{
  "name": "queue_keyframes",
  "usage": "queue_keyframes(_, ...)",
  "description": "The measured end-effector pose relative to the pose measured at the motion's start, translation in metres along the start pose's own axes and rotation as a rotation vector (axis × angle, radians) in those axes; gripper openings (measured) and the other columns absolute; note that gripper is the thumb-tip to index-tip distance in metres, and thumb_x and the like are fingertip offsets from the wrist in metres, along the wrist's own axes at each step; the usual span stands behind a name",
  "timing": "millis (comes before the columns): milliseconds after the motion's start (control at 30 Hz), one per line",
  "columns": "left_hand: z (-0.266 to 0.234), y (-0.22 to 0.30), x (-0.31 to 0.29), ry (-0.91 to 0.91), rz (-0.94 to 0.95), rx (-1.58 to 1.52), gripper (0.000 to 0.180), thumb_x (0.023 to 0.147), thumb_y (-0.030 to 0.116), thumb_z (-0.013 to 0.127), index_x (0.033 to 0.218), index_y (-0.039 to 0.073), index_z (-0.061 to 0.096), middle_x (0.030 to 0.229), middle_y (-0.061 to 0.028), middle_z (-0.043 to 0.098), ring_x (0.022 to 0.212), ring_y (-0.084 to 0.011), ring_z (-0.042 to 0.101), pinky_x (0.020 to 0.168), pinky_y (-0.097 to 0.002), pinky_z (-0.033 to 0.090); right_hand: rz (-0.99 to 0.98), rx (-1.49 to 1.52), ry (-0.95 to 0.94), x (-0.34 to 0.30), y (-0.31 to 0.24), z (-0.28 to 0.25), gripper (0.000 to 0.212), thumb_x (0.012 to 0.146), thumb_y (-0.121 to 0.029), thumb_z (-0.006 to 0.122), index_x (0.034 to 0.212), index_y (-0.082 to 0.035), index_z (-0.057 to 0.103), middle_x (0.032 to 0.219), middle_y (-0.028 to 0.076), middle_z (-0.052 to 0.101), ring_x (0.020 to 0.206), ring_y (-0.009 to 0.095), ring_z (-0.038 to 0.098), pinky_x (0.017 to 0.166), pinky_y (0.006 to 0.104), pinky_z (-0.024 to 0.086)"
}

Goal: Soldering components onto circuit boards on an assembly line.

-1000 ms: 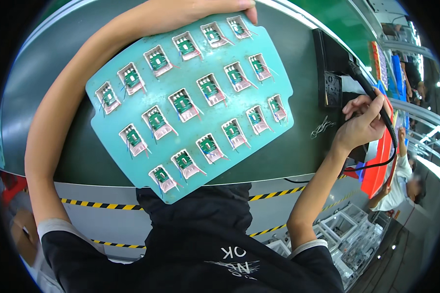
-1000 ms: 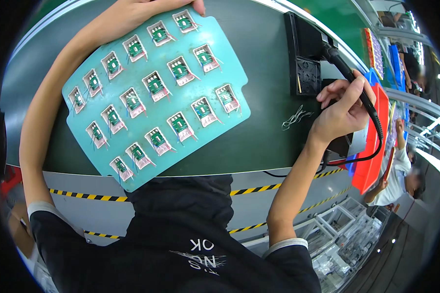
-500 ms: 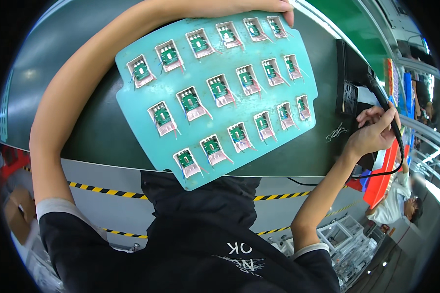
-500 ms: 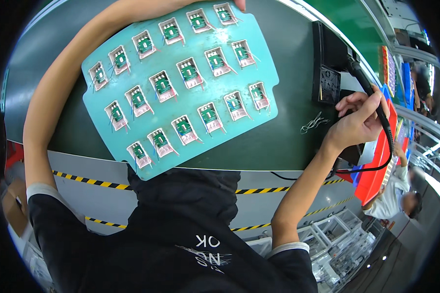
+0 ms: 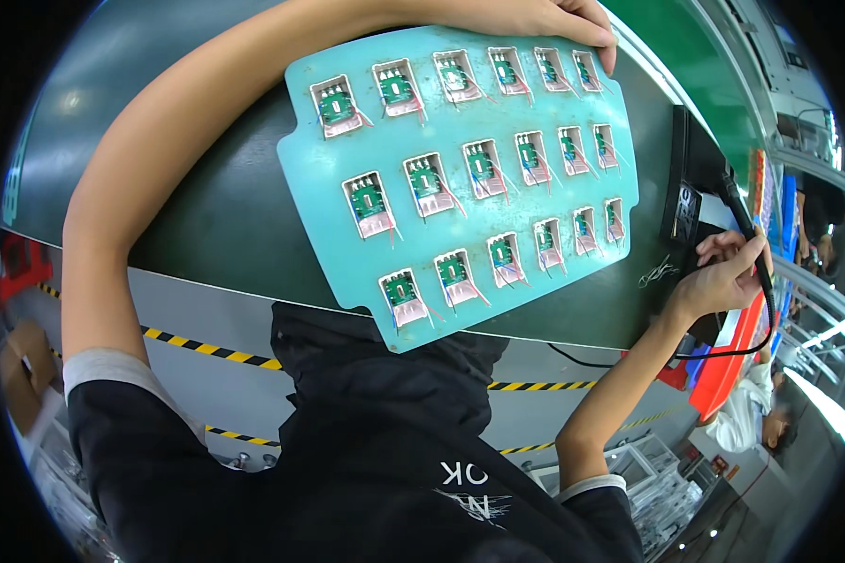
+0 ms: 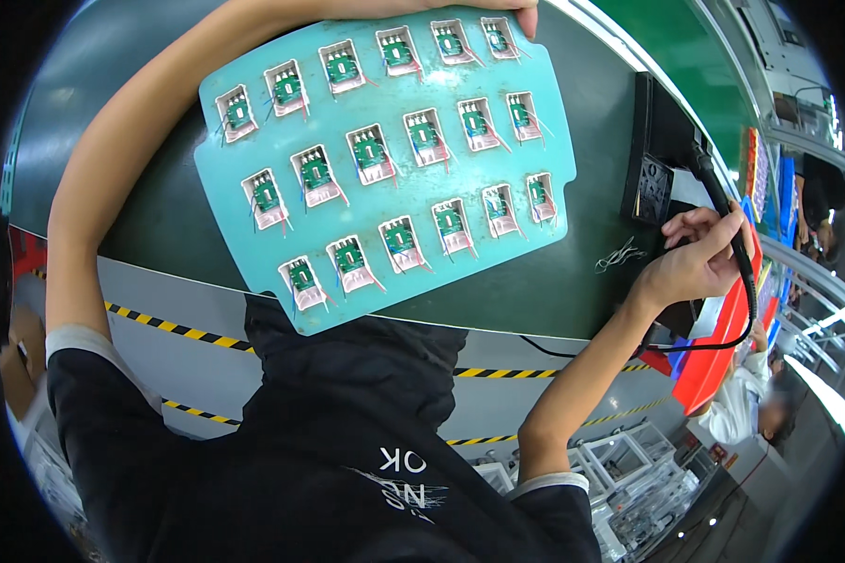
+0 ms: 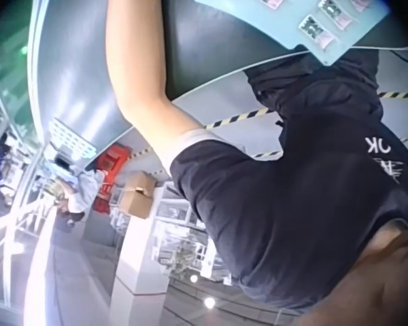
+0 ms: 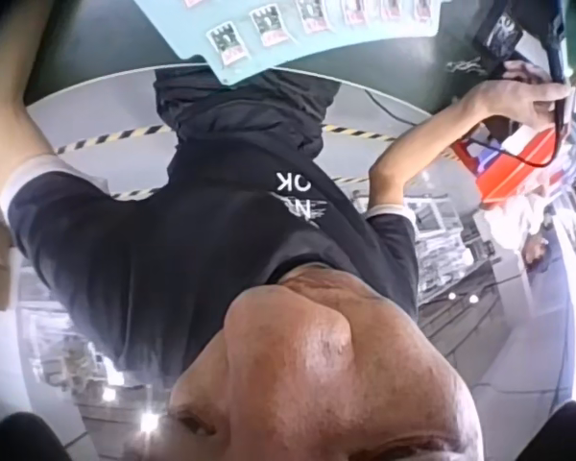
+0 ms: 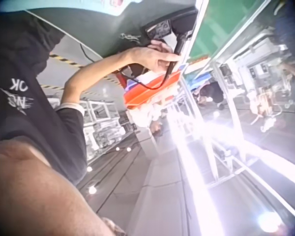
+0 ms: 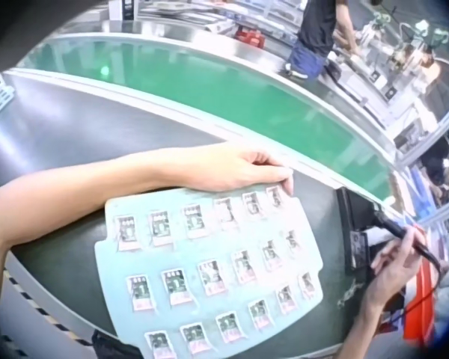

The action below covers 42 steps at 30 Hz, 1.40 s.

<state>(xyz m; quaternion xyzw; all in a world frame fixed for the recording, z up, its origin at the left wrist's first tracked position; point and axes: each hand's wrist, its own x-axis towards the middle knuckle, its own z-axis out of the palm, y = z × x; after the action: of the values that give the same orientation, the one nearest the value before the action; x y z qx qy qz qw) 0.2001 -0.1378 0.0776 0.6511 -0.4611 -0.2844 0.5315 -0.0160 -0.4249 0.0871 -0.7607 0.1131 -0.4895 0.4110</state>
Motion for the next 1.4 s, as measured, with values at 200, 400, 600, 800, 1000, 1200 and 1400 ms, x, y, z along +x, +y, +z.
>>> queue_keyframes(200, 0.001, -0.01, 0.005, -0.025, 0.02, -0.042, 0.038, 0.104, 0.036, 0.053, 0.116, 0.004, 0.071, 0.113, -0.008, 0.07, 0.108, -0.0168, 0.063, 0.097, -0.0306, 0.047, 0.012, 0.022, 0.003, 0.001, 0.005, -0.003, 0.025, 0.106, -0.019, 0.054, 0.106, 0.004, 0.064, 0.065, 0.011, 0.06, 0.044, 0.012, 0.051, 0.038, 0.0193, 0.033)
queue_keyframes(400, 0.001, -0.014, 0.007, -0.025, 0.057, -0.073, 0.037, 0.104, 0.033, 0.054, 0.114, 0.003, 0.071, 0.109, -0.0084, 0.071, 0.105, -0.0163, 0.063, 0.095, -0.0308, 0.048, 0.049, 0.046, 0.001, 0.003, 0.005, -0.003, 0.028, 0.107, -0.021, 0.052, 0.106, 0.005, 0.065, 0.065, 0.011, 0.06, 0.044, 0.012, 0.052, 0.038, 0.0192, 0.034)
queue_keyframes(600, 0.011, -0.024, 0.015, 0.038, 0.136, 0.021, 0.035, 0.104, 0.031, 0.053, 0.107, 0.002, 0.072, 0.097, -0.0048, 0.069, 0.09, -0.0119, 0.062, 0.083, -0.0281, 0.049, 0.05, 0.004, -0.006, 0.003, 0.009, -0.004, 0.029, 0.107, -0.021, 0.052, 0.106, 0.004, 0.065, 0.065, 0.009, 0.059, 0.044, 0.012, 0.051, 0.038, 0.0193, 0.034)
queue_keyframes(800, 0.016, -0.031, 0.021, 0.039, 0.158, 0.016, 0.035, 0.103, 0.032, 0.054, 0.105, 0.004, 0.074, 0.091, -0.0049, 0.068, 0.081, -0.0132, 0.06, 0.077, -0.03, 0.049, 0.033, -0.007, -0.016, 0.006, 0.014, -0.011, 0.03, 0.108, -0.022, 0.051, 0.106, 0.004, 0.064, 0.065, 0.01, 0.059, 0.043, 0.011, 0.049, 0.038, 0.0198, 0.034)
queue_keyframes(1000, 0.017, -0.026, 0.018, 0.035, 0.125, 0.005, 0.036, 0.103, 0.033, 0.053, 0.105, 0.004, 0.073, 0.093, -0.0065, 0.067, 0.083, -0.0146, 0.06, 0.079, -0.0309, 0.048, 0.03, -0.056, -0.004, 0.007, 0.014, -0.01, 0.028, 0.107, -0.02, 0.051, 0.104, 0.005, 0.064, 0.062, 0.01, 0.058, 0.042, 0.01, 0.046, 0.038, 0.0201, 0.034)
queue_keyframes(1200, 0.018, -0.026, 0.015, 0.079, 0.13, 0.033, 0.035, 0.103, 0.032, 0.052, 0.104, 0.004, 0.072, 0.092, -0.0072, 0.066, 0.083, -0.0156, 0.059, 0.078, -0.0313, 0.048, 0.005, -0.102, 0.012, 0.006, 0.013, -0.007, 0.027, 0.106, -0.019, 0.053, 0.104, 0.006, 0.064, 0.061, 0.01, 0.058, 0.041, 0.009, 0.045, 0.038, 0.02, 0.033)
queue_keyframes(1400, 0.018, -0.012, 0.013, 0.058, 0.051, 0.012, 0.034, 0.102, 0.032, 0.053, 0.102, 0.004, 0.073, 0.088, -0.006, 0.064, 0.082, -0.0139, 0.058, 0.076, -0.0299, 0.047, 0.004, -0.12, 0.016, 0.006, 0.011, -0.009, 0.027, 0.106, -0.019, 0.054, 0.105, 0.006, 0.063, 0.061, 0.009, 0.057, 0.042, 0.009, 0.045, 0.039, 0.0197, 0.034)
